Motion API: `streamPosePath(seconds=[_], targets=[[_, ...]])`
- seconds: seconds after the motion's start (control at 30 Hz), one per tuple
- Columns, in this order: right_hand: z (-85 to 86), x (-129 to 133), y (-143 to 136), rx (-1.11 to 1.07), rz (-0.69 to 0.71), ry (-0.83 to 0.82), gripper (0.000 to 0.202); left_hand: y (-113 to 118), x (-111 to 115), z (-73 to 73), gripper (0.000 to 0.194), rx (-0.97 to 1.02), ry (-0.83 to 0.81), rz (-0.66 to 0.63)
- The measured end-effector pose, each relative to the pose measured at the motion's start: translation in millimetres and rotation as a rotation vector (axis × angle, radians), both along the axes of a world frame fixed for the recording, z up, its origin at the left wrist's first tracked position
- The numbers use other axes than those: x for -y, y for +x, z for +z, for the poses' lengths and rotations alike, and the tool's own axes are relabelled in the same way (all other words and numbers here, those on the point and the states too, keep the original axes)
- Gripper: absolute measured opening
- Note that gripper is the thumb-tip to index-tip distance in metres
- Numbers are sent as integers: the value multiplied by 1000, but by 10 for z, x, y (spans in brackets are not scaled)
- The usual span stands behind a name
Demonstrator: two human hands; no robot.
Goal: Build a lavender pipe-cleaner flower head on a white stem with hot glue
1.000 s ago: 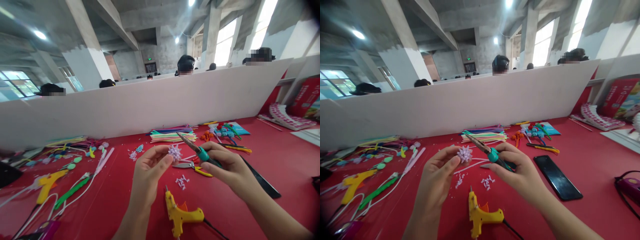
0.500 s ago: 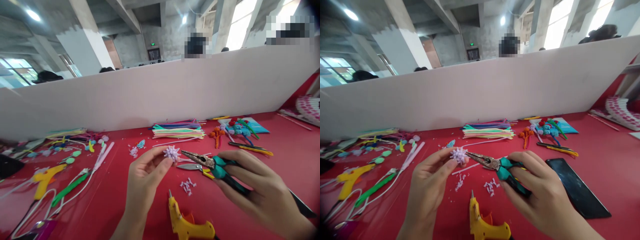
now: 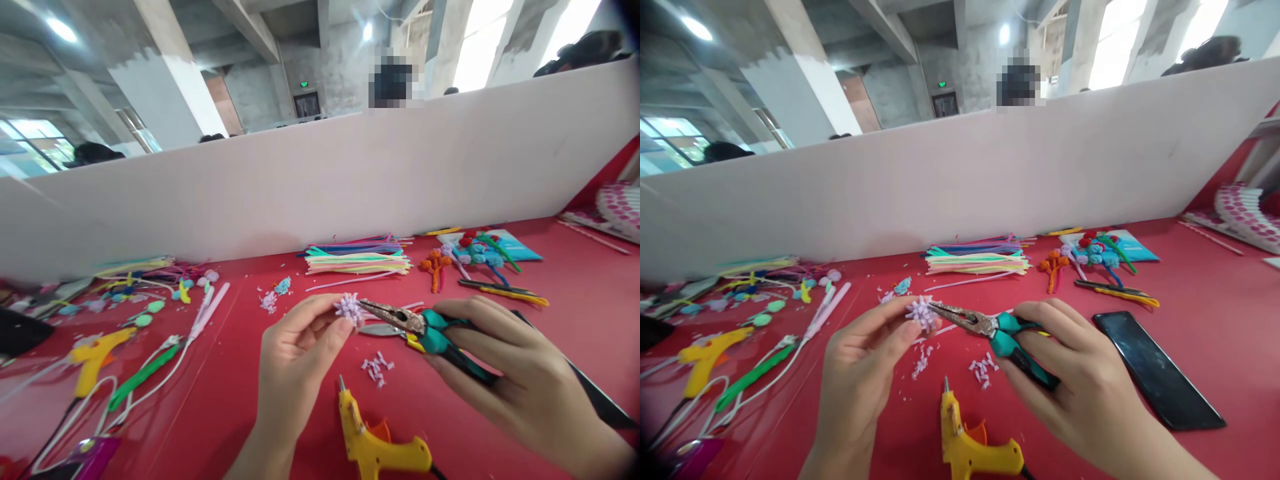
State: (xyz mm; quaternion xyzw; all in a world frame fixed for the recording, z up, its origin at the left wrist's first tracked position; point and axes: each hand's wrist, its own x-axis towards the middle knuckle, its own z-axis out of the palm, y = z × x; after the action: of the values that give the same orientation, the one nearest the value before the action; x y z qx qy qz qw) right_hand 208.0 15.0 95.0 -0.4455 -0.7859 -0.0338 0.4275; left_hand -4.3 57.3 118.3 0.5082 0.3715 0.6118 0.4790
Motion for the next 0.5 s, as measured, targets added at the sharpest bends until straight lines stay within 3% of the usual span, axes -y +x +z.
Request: streamPosePath(seconds=[0.5], targets=[[16,23,-14,28,2,31,8,1,23,38,15,-20,25,2]])
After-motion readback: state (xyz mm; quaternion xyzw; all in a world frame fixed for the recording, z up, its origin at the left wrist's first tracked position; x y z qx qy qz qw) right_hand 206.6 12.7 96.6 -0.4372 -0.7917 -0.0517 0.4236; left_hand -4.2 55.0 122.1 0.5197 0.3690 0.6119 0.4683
